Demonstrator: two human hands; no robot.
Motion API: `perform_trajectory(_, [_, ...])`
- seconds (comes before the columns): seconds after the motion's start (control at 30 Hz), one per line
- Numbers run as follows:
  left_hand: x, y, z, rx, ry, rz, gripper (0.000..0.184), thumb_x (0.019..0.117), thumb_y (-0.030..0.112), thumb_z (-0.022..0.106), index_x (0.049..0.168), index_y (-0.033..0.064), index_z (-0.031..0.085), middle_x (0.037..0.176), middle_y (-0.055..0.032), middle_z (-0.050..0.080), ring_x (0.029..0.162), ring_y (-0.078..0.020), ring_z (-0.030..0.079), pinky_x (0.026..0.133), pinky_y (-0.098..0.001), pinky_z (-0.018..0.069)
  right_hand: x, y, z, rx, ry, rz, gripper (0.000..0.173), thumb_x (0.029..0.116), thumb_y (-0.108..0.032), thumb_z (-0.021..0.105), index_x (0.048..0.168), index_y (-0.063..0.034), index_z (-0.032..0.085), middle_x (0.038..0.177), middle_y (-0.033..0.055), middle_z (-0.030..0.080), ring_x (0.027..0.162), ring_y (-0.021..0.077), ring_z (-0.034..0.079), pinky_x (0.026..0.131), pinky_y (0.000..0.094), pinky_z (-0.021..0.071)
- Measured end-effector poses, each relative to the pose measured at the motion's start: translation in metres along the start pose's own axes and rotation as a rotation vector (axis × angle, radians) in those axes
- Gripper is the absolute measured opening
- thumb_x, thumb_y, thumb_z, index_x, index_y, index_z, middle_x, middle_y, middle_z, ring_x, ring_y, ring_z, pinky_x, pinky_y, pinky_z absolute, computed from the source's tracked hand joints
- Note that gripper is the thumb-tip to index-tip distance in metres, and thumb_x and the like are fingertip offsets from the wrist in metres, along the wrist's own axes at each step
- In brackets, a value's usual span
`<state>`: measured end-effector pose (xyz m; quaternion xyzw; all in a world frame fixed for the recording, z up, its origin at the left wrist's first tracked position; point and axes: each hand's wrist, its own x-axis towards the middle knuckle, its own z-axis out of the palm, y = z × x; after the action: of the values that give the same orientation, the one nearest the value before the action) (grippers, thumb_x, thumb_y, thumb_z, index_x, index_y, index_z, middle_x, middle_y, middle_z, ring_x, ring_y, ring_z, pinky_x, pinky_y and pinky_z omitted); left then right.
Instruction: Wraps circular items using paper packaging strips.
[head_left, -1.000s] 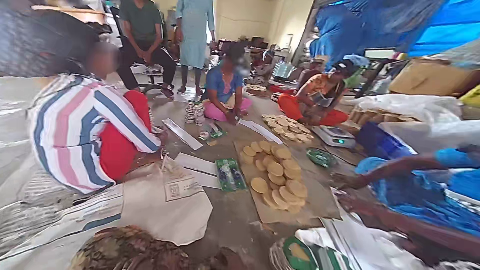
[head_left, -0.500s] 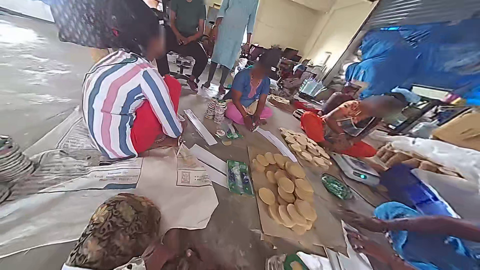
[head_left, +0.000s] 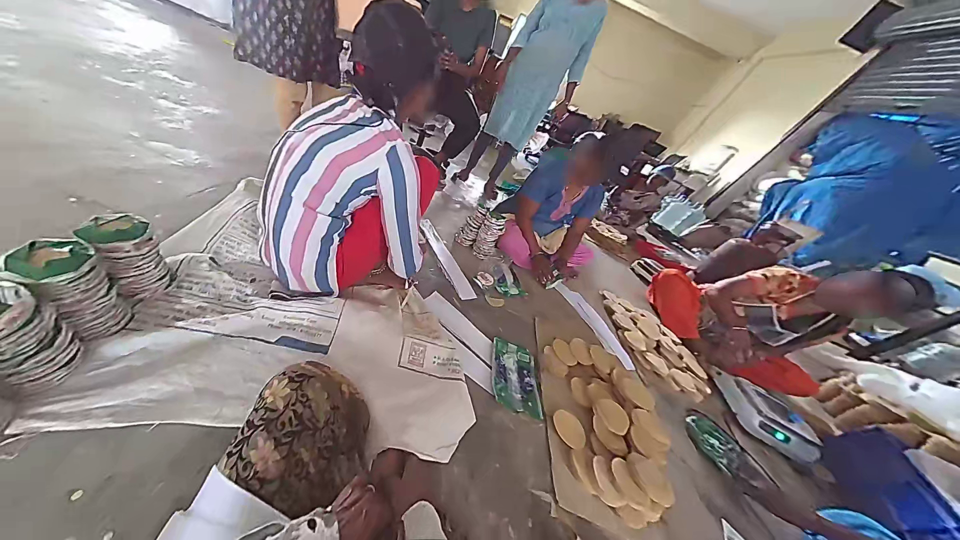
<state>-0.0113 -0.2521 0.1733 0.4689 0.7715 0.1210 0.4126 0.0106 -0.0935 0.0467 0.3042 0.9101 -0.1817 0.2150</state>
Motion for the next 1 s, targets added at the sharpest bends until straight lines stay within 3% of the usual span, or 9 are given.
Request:
perform_trajectory(0.1, [0.029, -0.015, 0.015, 0.124, -0.089, 0.017, 0.042, 0.1102, 0.022, 0.042, 0.142, -0.0027, 0.055, 0.145, -0.0256, 0.055, 0.141, -0.0412, 0.046, 0.121, -0.0567, 0.0252, -0.012, -0.015, -0.016, -0.091, -0.067, 0.084, 0.064, 0.1003, -0.053, 0.052, 0.137, -0.0019, 0.061, 0.142, 0.0198, 0.061, 0.134, 0.0357, 0.057, 0.112, 0.0579, 0.0414])
perform_trajectory(0.2, [0.095, -0.073, 0.087, 0.099, 0.292, 0.186, 0.043, 0.1031, 0.037, 0.052, 0.121, 0.0025, 0.07, 0.117, -0.0223, 0.071, 0.117, -0.0412, 0.064, 0.113, -0.0601, 0.0379, -0.01, -0.017, -0.017, -0.005, -0.077, 0.112, 0.055, 0.1025, -0.047, 0.049, 0.131, -0.0032, 0.066, 0.138, 0.0175, 0.064, 0.13, 0.0331, 0.06, 0.108, 0.0572, 0.0456])
perform_trajectory(0.33, [0.038, -0.024, 0.037, -0.056, 0.09, -0.048, 0.042, 0.106, 0.017, 0.053, 0.144, 0.0014, 0.055, 0.151, -0.019, 0.053, 0.146, -0.0371, 0.042, 0.124, -0.0538, 0.0212, -0.016, -0.007, -0.002, 0.151, -0.025, -0.075, 0.053, 0.1035, -0.031, 0.057, 0.141, 0.0069, 0.055, 0.143, 0.0272, 0.057, 0.136, 0.039, 0.053, 0.116, 0.0539, 0.0379])
perform_trajectory(0.37, [0.021, -0.02, 0.03, -0.082, 0.143, -0.022, 0.039, 0.1062, 0.014, 0.052, 0.143, 0.001, 0.057, 0.149, -0.0188, 0.054, 0.144, -0.0367, 0.044, 0.123, -0.0534, 0.0242, -0.018, 0.001, 0.001, 0.169, -0.014, -0.122, 0.055, 0.1018, -0.026, 0.06, 0.143, 0.0086, 0.051, 0.144, 0.0295, 0.055, 0.137, 0.0408, 0.052, 0.117, 0.0534, 0.0378])
perform_trajectory(0.47, [0.039, -0.08, 0.075, -0.211, 0.888, 0.496, 0.022, 0.0951, 0.016, 0.065, 0.105, 0.0005, 0.076, 0.104, -0.0202, 0.074, 0.102, -0.04, 0.07, 0.097, -0.0606, 0.0496, -0.015, 0.017, 0.004, 0.214, -0.049, -0.204, 0.067, 0.0938, -0.019, 0.073, 0.146, 0.0131, 0.045, 0.145, 0.0348, 0.052, 0.137, 0.0443, 0.051, 0.118, 0.0534, 0.0369])
perform_trajectory(0.57, [0.008, -0.099, 0.064, -0.201, 1.047, 0.319, 0.022, 0.0928, 0.022, 0.069, 0.107, 0.0081, 0.079, 0.115, -0.0138, 0.074, 0.119, -0.0395, 0.065, 0.106, -0.0673, 0.0405, -0.013, 0.023, 0.009, 0.25, -0.111, -0.213, 0.075, 0.0937, -0.019, 0.073, 0.15, 0.0149, 0.036, 0.148, 0.0361, 0.047, 0.14, 0.0443, 0.048, 0.12, 0.0522, 0.0349])
perform_trajectory(0.63, [-0.011, -0.12, 0.065, -0.098, 1.119, 0.144, 0.035, 0.0904, 0.039, 0.069, 0.116, 0.0157, 0.077, 0.13, -0.0096, 0.069, 0.135, -0.0402, 0.054, 0.111, -0.0754, 0.0257, -0.014, 0.019, 0.004, 0.212, -0.12, -0.16, 0.074, 0.0967, -0.025, 0.07, 0.15, 0.013, 0.036, 0.147, 0.0348, 0.05, 0.138, 0.0437, 0.05, 0.118, 0.0532, 0.0375])
perform_trajectory(0.77, [-0.044, -0.14, 0.102, -0.088, 0.827, -0.141, 0.091, 0.0847, 0.068, 0.067, 0.157, 0.0172, 0.043, 0.169, -0.017, 0.023, 0.157, -0.0406, 0.009, 0.118, -0.0741, 0.0029, -0.008, 0.011, 0.006, 0.109, -0.054, -0.071, 0.065, 0.0985, -0.031, 0.067, 0.146, 0.0085, 0.047, 0.139, 0.0317, 0.058, 0.13, 0.0435, 0.058, 0.111, 0.0583, 0.0432])
perform_trajectory(1.0, [-0.028, -0.13, 0.11, -0.03, 0.85, -0.226, 0.079, 0.0911, 0.062, 0.062, 0.156, 0.0195, 0.046, 0.167, -0.0151, 0.028, 0.158, -0.0369, 0.014, 0.118, -0.0745, 0.0036, 0.007, 0.018, 0.008, 0.169, -0.088, -0.086, 0.066, 0.1014, -0.044, 0.061, 0.145, 0.0046, 0.052, 0.137, 0.0301, 0.061, 0.13, 0.0438, 0.058, 0.11, 0.0601, 0.0424])
